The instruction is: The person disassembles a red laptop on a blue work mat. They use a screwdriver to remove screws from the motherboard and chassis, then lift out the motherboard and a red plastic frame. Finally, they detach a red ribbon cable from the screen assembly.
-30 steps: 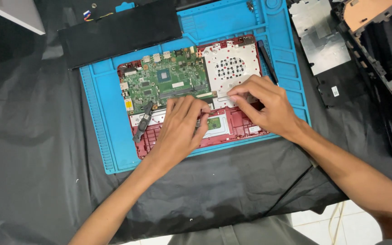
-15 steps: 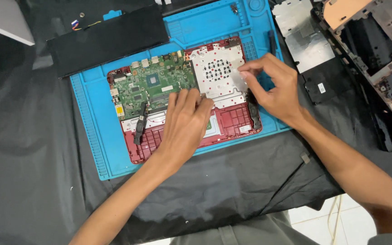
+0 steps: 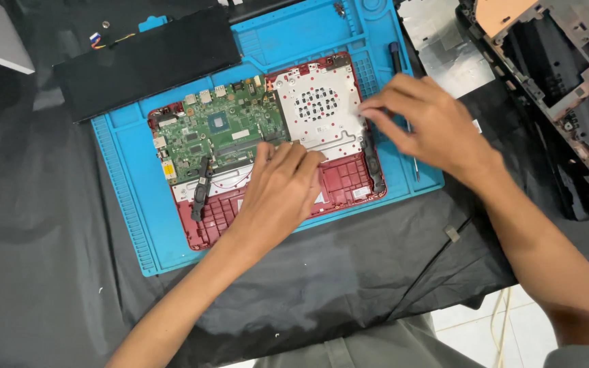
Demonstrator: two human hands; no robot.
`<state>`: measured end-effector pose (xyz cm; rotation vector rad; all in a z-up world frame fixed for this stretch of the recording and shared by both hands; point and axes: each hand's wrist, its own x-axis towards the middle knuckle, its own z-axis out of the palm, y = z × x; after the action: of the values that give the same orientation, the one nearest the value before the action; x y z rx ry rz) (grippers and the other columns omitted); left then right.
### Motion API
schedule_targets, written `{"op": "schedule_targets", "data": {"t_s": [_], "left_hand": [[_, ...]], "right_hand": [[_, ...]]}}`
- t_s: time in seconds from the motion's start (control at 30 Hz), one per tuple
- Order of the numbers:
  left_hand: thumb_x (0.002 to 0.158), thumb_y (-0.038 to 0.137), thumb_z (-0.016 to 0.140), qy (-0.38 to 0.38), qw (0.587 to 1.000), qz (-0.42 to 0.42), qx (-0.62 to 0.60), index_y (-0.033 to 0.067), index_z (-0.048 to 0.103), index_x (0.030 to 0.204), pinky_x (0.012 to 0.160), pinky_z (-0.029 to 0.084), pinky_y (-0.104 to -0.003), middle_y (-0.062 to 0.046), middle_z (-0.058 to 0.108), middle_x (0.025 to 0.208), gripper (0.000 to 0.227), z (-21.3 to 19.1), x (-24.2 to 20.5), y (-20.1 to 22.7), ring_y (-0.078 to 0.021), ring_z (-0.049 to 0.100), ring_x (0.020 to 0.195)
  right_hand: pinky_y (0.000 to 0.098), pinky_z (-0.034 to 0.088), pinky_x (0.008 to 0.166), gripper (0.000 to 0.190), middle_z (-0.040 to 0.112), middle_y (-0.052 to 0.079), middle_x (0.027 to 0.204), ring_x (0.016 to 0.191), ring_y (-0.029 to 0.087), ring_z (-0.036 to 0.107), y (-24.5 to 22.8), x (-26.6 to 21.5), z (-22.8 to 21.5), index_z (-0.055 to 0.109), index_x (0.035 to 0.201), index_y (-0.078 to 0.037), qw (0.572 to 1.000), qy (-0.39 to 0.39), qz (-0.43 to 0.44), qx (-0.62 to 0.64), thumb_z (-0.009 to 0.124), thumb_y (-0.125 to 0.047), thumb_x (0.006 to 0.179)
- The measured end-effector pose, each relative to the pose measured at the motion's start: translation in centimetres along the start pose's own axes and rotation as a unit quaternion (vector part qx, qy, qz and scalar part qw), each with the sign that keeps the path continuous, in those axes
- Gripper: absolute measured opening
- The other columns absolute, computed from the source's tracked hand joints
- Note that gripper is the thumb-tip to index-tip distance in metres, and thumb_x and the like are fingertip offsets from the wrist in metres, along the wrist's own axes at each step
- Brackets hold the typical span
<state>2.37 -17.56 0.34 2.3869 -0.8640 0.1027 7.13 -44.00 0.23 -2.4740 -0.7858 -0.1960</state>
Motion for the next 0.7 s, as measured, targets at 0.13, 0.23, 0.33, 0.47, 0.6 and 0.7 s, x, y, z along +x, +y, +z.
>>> {"op": "schedule_targets", "data": {"t_s": [0.13, 0.23, 0.33, 0.47, 0.6, 0.7], "left_hand": [[0.089, 0.005, 0.068, 0.026, 0.999, 0.026, 0.022, -0.0013, 0.067, 0.107, 0.088, 0.04, -0.045, -0.013, 0.061, 0.097, 0.019, 0.8, -0.1, 0.1, -0.0304, 0.058, 0.099], [0.085, 0.0, 0.066, -0.007, 0.999, 0.016, 0.048, 0.0005, 0.068, 0.1, 0.091, 0.041, -0.044, -0.013, 0.061, 0.096, 0.015, 0.8, -0.1, 0.2, -0.0293, 0.059, 0.1], [0.094, 0.006, 0.069, 0.007, 1.0, 0.007, -0.027, 0.0008, 0.067, 0.098, 0.089, 0.04, -0.045, -0.014, 0.06, 0.094, 0.007, 0.4, 0.2, 0.5, -0.0311, 0.058, 0.096], [0.096, 0.006, 0.067, 0.012, 0.991, -0.006, -0.134, 0.0034, 0.065, 0.098, 0.09, 0.041, -0.042, -0.01, 0.062, 0.093, 0.004, 0.2, 0.5, 0.7, -0.0296, 0.06, 0.091], [0.097, 0.005, 0.068, 0.047, 0.989, -0.045, -0.131, 0.0035, 0.066, 0.102, 0.085, 0.041, -0.04, -0.01, 0.062, 0.092, 0.006, 0.2, 0.6, 0.8, -0.0284, 0.058, 0.087], [0.098, 0.007, 0.069, 0.059, 0.981, -0.071, -0.173, 0.0049, 0.066, 0.102, 0.081, 0.04, -0.038, -0.007, 0.061, 0.089, 0.005, 0.3, 0.7, 0.7, -0.0208, 0.059, 0.078]], "right_hand": [[0.0398, 0.055, 0.078, 0.013, 0.068, 0.009, 0.104, 0.093, 0.032, 0.067, 0.1, 0.1, -1.3, 0.075, 0.109, -0.007, 0.999, -0.03, 0.028, 0.03, 0.074, -0.013, 0.097], [0.0402, 0.055, 0.077, 0.014, 0.067, 0.008, 0.101, 0.09, 0.032, 0.067, 0.2, 0.2, -1.4, 0.075, 0.108, -0.008, 0.998, -0.05, 0.008, 0.043, 0.074, -0.015, 0.097], [0.0401, 0.054, 0.074, 0.015, 0.068, 0.009, 0.1, 0.085, 0.032, 0.067, 0.1, 0.2, -1.4, 0.076, 0.106, -0.008, 0.996, -0.074, 0.001, 0.042, 0.075, -0.018, 0.095], [0.0402, 0.054, 0.072, 0.021, 0.068, 0.01, 0.1, 0.083, 0.032, 0.067, -0.5, 0.5, -1.6, 0.076, 0.109, -0.008, 0.995, -0.092, 0.027, 0.041, 0.076, -0.02, 0.092], [0.0391, 0.054, 0.072, 0.023, 0.068, 0.01, 0.101, 0.085, 0.032, 0.068, -0.3, 0.4, -1.5, 0.075, 0.111, -0.007, 0.992, -0.103, 0.03, 0.068, 0.076, -0.021, 0.092], [0.0381, 0.054, 0.074, 0.023, 0.069, 0.011, 0.103, 0.089, 0.032, 0.068, -0.4, 0.3, -1.6, 0.074, 0.111, -0.006, 0.99, -0.099, 0.032, 0.091, 0.075, -0.019, 0.092]]}}
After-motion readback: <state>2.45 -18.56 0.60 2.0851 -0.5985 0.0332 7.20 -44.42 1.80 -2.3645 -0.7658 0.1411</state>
